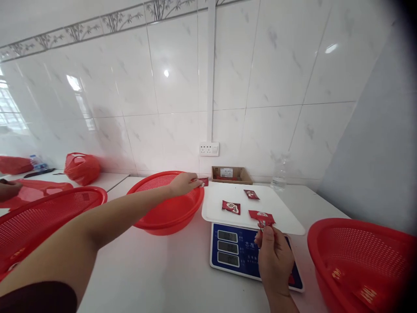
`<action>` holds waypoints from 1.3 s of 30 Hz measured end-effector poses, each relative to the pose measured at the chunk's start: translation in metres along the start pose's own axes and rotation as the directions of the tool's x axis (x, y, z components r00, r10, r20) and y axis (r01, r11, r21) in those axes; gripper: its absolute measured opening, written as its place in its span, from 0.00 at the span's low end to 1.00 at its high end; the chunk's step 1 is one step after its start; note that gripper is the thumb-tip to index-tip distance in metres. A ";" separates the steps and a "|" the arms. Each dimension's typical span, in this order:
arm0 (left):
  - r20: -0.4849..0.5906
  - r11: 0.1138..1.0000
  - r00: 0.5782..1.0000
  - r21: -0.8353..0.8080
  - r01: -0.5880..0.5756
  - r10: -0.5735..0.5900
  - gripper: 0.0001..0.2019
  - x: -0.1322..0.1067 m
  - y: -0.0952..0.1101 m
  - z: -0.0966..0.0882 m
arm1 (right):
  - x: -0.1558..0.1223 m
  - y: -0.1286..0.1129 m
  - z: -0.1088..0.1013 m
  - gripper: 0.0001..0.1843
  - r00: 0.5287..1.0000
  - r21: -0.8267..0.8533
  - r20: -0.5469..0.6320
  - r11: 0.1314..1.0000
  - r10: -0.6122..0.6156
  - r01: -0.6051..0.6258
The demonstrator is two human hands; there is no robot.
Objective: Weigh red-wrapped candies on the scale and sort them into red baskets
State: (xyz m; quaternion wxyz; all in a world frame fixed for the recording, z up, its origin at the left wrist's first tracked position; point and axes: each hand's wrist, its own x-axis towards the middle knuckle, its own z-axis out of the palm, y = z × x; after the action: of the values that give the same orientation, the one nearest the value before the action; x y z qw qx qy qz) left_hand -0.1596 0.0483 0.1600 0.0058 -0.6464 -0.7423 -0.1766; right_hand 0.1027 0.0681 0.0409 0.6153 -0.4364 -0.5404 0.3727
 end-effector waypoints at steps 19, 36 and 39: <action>0.347 0.977 0.914 -0.116 -0.179 0.209 0.45 0.035 0.077 0.088 | 0.006 -0.004 -0.005 0.25 0.992 0.088 -0.123 0.996 0.039 -0.028; 0.385 0.958 0.879 -0.061 -0.279 0.281 0.34 0.073 0.168 0.130 | 0.010 0.000 -0.005 0.23 0.993 0.143 -0.116 0.990 -0.004 0.021; 0.406 0.930 0.849 -0.004 -0.367 0.337 0.31 0.066 0.170 0.126 | 0.010 -0.002 -0.005 0.24 0.992 0.130 -0.122 0.991 -0.009 0.025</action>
State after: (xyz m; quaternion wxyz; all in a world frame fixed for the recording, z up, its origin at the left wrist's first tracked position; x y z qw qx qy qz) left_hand 0.0207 0.1623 0.1011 -0.0902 -0.7930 -0.6024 -0.0092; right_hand 0.1093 0.0762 0.0456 0.6778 -0.4120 -0.4799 0.3749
